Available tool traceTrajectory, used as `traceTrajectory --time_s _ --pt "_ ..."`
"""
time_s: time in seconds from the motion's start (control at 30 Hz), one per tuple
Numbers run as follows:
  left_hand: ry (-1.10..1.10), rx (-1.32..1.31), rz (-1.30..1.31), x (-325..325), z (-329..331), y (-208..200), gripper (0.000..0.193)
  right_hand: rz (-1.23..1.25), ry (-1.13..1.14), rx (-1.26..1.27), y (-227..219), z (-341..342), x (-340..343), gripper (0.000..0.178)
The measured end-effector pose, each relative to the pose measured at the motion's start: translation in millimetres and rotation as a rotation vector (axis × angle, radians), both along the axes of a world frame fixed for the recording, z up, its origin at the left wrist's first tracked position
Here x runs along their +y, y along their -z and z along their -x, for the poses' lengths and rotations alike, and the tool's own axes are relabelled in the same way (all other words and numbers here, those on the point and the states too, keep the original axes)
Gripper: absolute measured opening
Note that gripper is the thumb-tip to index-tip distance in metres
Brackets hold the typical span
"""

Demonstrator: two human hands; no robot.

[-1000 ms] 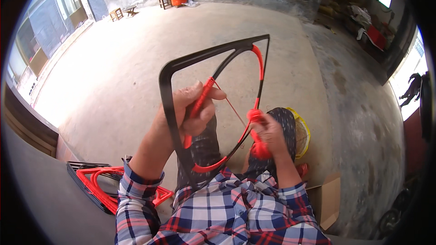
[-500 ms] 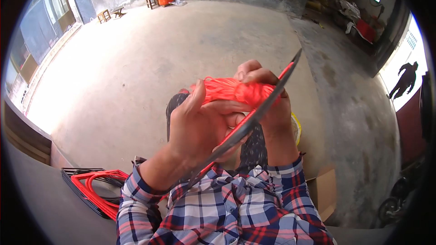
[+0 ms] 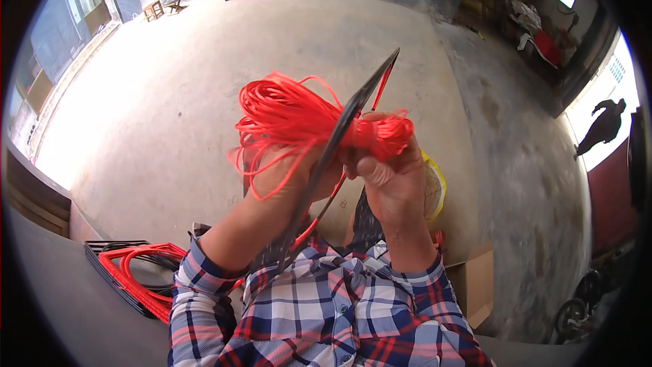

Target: The person wraps a red cable around a black triangular frame by hand. They repeatedly loop the cable around the frame's edges, pulling it tight to secure it in place.

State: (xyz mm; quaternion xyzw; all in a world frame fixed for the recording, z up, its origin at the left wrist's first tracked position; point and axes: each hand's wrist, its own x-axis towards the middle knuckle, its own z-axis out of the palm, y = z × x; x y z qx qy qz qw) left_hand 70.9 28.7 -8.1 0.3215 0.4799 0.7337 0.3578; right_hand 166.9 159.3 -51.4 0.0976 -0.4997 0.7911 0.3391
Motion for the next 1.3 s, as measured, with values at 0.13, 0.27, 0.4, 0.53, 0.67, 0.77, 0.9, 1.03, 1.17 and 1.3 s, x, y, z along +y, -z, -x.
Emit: traceTrajectory --time_s 0.13,0.27,0.4,0.53,0.67,0.77,0.9,1.03,1.17,1.3 --pt "0.003 -0.122 -0.012 -5 2 -9 0.032 0.069 0.072 0.131 3 -2 24 0.048" --pt "0.099 -0.265 -0.029 -14 22 1 0.048 0.449 0.173 0.237 -15 -25 78 0.044" --pt "0.029 -0.265 -0.107 -23 31 2 0.057 0.184 -0.277 0.303 9 -46 129 0.039" --pt "-0.11 -0.241 -0.039 -32 47 5 0.045 0.534 -0.361 0.245 73 -52 148 0.04" --pt "-0.146 -0.261 -0.071 -38 54 8 0.034 0.47 -0.19 -0.072 131 -46 134 0.035" --pt "-0.045 -0.221 -0.059 -46 63 16 0.034 0.246 0.224 -0.544 123 -37 92 0.028" --pt "0.204 -0.262 0.006 -36 65 12 0.05 -0.461 0.385 -0.663 146 -19 66 0.022" --pt "0.077 -0.065 -0.025 -37 42 -9 0.051 -0.442 0.119 -0.681 114 14 41 0.034" --pt "0.038 0.032 -0.031 -24 15 -10 0.051 -0.133 -0.001 -0.411 50 30 46 0.027" --pt "0.242 -0.12 -0.136 -16 -6 12 0.048 0.242 -0.32 0.037 -8 27 32 0.017"
